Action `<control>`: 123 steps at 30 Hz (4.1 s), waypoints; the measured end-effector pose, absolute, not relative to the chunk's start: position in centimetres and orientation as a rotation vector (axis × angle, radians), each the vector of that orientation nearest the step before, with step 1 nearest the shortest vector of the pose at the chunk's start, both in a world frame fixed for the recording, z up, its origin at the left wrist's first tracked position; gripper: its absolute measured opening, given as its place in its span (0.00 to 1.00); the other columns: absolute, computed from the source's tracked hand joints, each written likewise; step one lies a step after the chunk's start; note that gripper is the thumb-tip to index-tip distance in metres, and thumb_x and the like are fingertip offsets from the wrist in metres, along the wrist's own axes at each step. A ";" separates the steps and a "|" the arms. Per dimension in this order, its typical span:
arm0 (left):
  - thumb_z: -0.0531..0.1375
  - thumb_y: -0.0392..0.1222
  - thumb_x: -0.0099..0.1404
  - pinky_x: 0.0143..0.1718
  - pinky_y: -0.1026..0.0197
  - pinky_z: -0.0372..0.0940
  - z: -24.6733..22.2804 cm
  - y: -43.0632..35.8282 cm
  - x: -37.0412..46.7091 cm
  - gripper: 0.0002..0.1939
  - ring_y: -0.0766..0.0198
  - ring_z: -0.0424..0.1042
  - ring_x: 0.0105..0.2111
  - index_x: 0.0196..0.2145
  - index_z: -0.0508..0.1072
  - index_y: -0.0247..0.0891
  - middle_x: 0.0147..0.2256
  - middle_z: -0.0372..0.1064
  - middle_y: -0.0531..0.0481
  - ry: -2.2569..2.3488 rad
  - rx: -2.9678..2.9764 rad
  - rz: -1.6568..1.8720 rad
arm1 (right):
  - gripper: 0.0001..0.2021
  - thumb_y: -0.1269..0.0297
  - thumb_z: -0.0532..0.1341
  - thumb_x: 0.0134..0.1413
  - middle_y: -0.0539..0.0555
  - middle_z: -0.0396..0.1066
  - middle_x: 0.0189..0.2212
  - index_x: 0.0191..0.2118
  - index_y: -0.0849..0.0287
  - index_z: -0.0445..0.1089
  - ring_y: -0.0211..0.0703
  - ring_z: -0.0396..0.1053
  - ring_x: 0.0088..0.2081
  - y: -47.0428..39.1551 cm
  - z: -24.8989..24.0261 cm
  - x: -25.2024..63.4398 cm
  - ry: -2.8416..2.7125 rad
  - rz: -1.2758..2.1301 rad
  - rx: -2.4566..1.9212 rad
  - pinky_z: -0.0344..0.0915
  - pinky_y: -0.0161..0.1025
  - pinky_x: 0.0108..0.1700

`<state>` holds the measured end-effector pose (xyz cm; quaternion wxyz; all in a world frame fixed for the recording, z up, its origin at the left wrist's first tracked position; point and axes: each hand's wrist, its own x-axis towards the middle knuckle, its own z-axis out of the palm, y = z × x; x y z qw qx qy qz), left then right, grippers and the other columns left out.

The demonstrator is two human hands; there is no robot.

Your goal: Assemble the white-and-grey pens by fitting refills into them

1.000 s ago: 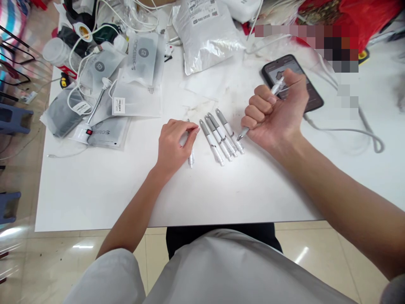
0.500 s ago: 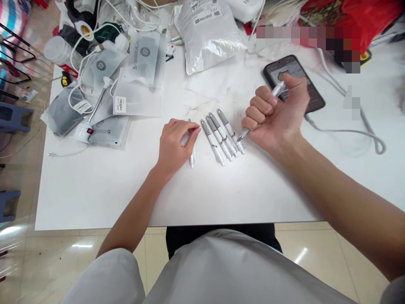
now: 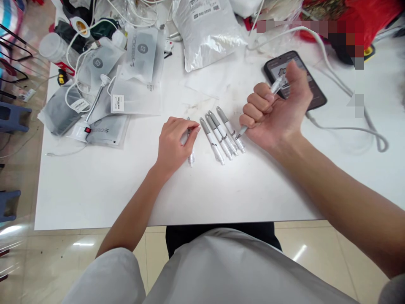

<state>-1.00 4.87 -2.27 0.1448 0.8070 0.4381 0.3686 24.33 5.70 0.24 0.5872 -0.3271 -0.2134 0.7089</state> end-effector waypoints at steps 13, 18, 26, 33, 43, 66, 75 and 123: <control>0.62 0.40 0.77 0.49 0.51 0.70 -2.3 4.9 -1.0 0.05 0.57 0.74 0.41 0.40 0.78 0.42 0.37 0.80 0.50 1.224 2.328 1.103 | 0.31 0.46 0.74 0.49 0.43 0.42 0.16 0.25 0.51 0.48 0.37 0.34 0.20 6.1 -0.7 24.7 -0.428 1.702 -0.666 0.35 0.44 0.25; 0.62 0.41 0.77 0.49 0.51 0.70 -2.2 4.9 -1.0 0.06 0.57 0.73 0.42 0.40 0.78 0.43 0.37 0.80 0.50 1.239 2.321 1.091 | 0.27 0.41 0.72 0.51 0.44 0.43 0.15 0.25 0.49 0.55 0.39 0.37 0.19 6.1 -0.8 25.0 -0.533 1.692 -0.770 0.39 0.45 0.23; 0.60 0.44 0.78 0.50 0.50 0.70 -2.1 4.8 -1.0 0.08 0.56 0.73 0.43 0.40 0.78 0.43 0.37 0.80 0.49 1.270 2.310 1.043 | 0.27 0.44 0.71 0.48 0.44 0.41 0.16 0.23 0.51 0.52 0.36 0.34 0.20 5.8 -0.5 24.2 -0.569 1.617 -0.807 0.39 0.45 0.23; 0.61 0.42 0.78 0.50 0.50 0.70 -2.1 4.8 -1.0 0.08 0.56 0.73 0.43 0.40 0.78 0.43 0.37 0.80 0.49 1.262 2.309 1.032 | 0.29 0.39 0.70 0.49 0.44 0.39 0.16 0.22 0.50 0.52 0.38 0.35 0.20 5.9 -0.7 24.3 -0.624 1.608 -0.864 0.39 0.45 0.23; 0.61 0.42 0.77 0.49 0.50 0.70 -2.1 4.9 -1.0 0.07 0.56 0.73 0.42 0.40 0.78 0.43 0.37 0.80 0.49 1.250 2.316 1.049 | 0.28 0.37 0.69 0.49 0.45 0.43 0.15 0.22 0.49 0.55 0.40 0.39 0.19 6.0 -0.9 24.6 -0.639 1.599 -0.879 0.43 0.46 0.23; 0.59 0.48 0.80 0.50 0.50 0.70 -2.2 5.0 -1.2 0.10 0.56 0.75 0.42 0.41 0.78 0.43 0.39 0.79 0.48 1.278 2.343 1.042 | 0.30 0.35 0.70 0.55 0.45 0.40 0.16 0.20 0.49 0.58 0.40 0.39 0.21 6.1 -0.6 23.7 -0.679 1.557 -0.854 0.50 0.44 0.22; 0.63 0.45 0.76 0.53 0.49 0.70 -2.5 5.4 -1.6 0.06 0.55 0.75 0.45 0.47 0.78 0.44 0.46 0.74 0.45 1.355 2.255 1.020 | 0.30 0.23 0.60 0.58 0.47 0.48 0.17 0.30 0.46 0.75 0.45 0.52 0.22 5.9 -0.2 21.8 -0.793 1.454 -0.907 0.62 0.48 0.31; 0.65 0.37 0.73 0.39 0.61 0.72 -2.1 5.2 -1.2 0.07 0.68 0.73 0.30 0.47 0.78 0.44 0.40 0.79 0.52 1.377 2.079 1.136 | 0.18 0.63 0.59 0.52 0.50 0.73 0.24 0.49 0.55 0.78 0.47 0.67 0.26 4.8 -1.2 23.0 -2.244 0.315 -1.615 0.53 0.44 0.34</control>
